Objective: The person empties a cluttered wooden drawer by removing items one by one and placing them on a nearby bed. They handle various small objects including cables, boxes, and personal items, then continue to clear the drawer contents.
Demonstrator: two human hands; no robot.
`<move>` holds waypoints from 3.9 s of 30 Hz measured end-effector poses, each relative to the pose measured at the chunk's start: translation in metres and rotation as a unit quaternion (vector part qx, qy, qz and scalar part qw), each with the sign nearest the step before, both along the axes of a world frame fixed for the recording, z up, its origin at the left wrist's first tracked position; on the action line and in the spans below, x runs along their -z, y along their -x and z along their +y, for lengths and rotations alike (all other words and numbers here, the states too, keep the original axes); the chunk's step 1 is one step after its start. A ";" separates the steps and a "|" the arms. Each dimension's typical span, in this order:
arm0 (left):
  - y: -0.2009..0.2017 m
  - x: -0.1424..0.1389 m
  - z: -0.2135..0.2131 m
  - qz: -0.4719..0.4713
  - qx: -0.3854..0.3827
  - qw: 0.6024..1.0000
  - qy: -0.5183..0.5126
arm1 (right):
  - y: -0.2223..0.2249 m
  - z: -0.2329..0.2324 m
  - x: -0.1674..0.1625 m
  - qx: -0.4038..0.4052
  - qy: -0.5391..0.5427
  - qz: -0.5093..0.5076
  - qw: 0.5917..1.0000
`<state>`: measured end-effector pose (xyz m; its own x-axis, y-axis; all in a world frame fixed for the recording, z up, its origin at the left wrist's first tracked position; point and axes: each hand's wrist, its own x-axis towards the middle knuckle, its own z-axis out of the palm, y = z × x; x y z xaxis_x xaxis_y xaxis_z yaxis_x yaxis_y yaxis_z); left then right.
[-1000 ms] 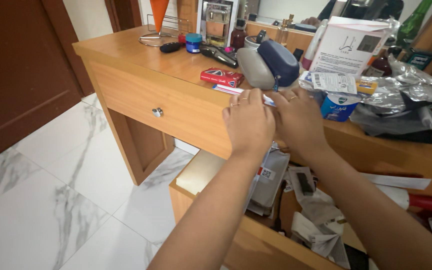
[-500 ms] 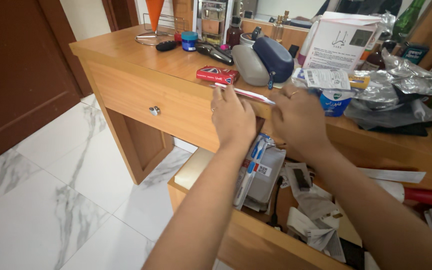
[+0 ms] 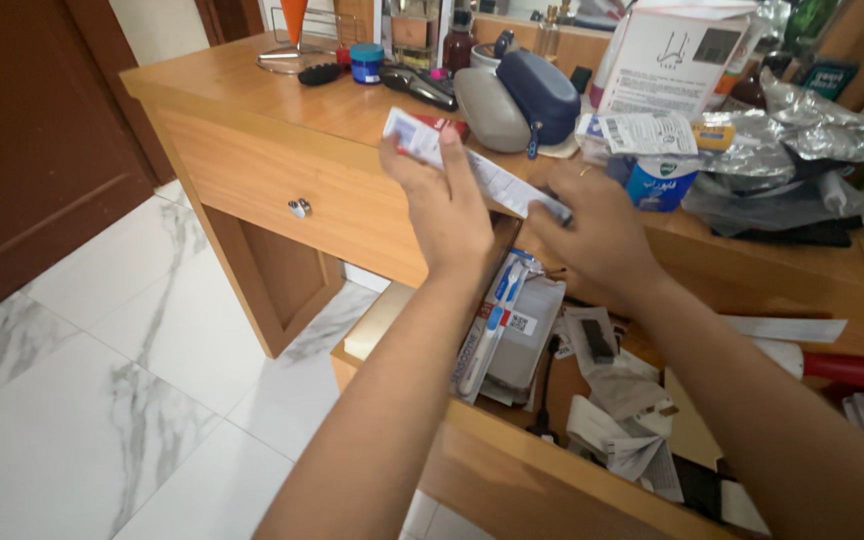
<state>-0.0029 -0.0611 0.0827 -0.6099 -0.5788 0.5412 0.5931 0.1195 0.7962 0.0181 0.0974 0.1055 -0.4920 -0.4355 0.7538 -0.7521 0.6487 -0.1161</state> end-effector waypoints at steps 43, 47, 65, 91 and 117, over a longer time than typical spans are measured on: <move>0.005 0.005 0.005 -0.057 0.172 0.828 0.531 | 0.056 0.072 0.100 0.073 -0.316 -0.029 0.945; -0.011 0.008 0.004 -0.162 0.237 0.731 0.620 | 0.048 0.062 0.101 0.068 -0.371 -0.087 0.922; -0.020 0.027 0.014 -0.174 0.199 0.600 0.755 | 0.053 0.046 0.112 0.064 -0.457 -0.179 0.869; 0.016 0.010 -0.012 -0.250 -0.117 0.952 0.131 | 0.096 -0.065 0.008 -0.111 -0.040 0.115 0.986; 0.068 0.043 0.005 -0.124 0.224 0.944 -0.210 | 0.030 -0.025 0.006 -0.092 -0.081 0.029 0.992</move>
